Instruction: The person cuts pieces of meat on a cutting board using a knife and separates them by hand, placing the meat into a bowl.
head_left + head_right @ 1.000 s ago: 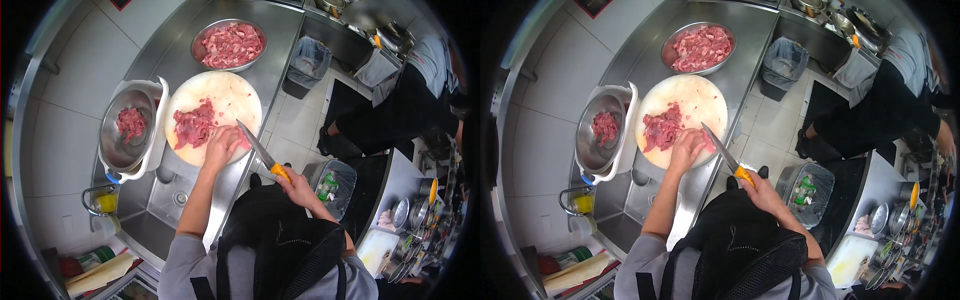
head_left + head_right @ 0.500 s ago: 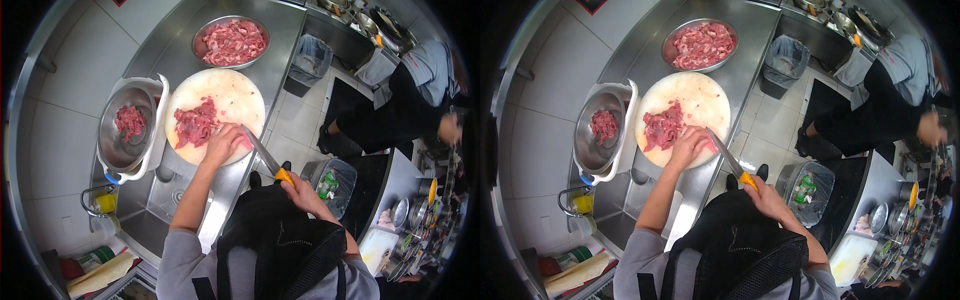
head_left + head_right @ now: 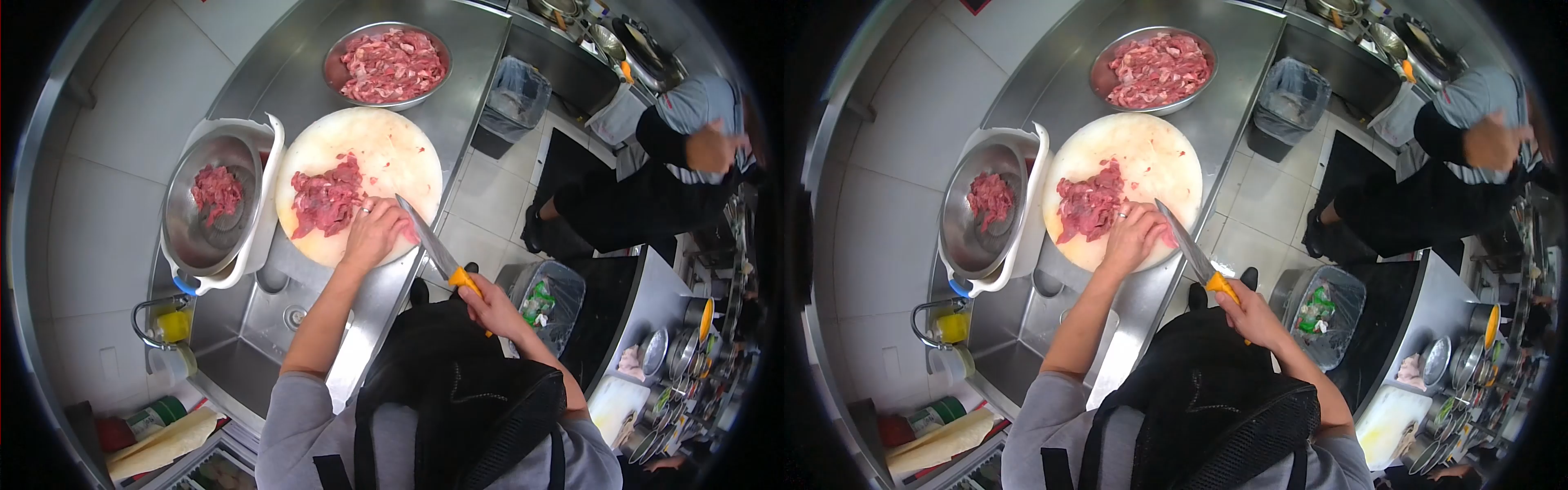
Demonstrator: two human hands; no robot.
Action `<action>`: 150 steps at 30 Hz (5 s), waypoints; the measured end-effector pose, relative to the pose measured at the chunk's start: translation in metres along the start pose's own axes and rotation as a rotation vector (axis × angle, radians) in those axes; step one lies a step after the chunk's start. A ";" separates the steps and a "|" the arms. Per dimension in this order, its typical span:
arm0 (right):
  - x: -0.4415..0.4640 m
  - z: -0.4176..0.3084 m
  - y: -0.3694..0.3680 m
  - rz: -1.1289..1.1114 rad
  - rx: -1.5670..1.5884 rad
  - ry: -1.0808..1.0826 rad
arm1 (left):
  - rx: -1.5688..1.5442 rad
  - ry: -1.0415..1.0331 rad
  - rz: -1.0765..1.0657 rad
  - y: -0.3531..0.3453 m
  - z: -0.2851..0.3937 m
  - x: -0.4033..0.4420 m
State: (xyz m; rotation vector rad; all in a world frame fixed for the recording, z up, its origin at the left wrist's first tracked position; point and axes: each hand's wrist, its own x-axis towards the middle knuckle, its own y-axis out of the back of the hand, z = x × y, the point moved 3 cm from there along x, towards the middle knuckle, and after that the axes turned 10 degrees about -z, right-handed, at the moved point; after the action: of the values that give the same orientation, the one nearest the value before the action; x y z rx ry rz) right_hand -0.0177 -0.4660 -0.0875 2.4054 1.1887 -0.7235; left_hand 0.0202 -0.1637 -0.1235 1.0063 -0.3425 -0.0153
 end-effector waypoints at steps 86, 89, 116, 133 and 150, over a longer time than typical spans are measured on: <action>-0.017 -0.028 0.015 0.475 -0.496 0.308 | 0.207 0.156 -0.152 0.065 -0.098 0.023; -0.020 -0.024 0.015 0.426 -0.434 0.277 | -0.170 0.364 -0.089 0.074 -0.109 0.029; -0.008 -0.026 0.037 0.378 -0.304 0.260 | -1.238 0.451 0.162 0.122 -0.074 0.028; 0.010 -0.032 0.022 0.261 -0.127 0.297 | -1.060 0.462 0.726 0.259 -0.164 -0.060; 0.010 -0.037 0.017 0.370 -0.252 0.417 | -0.021 0.506 0.147 0.156 -0.073 -0.026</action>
State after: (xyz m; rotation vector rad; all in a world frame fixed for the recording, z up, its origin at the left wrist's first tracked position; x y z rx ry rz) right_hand 0.0119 -0.4507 -0.0620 2.5168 0.8630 0.0422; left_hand -0.0061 -0.0153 -0.0368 0.9267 0.0477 0.3625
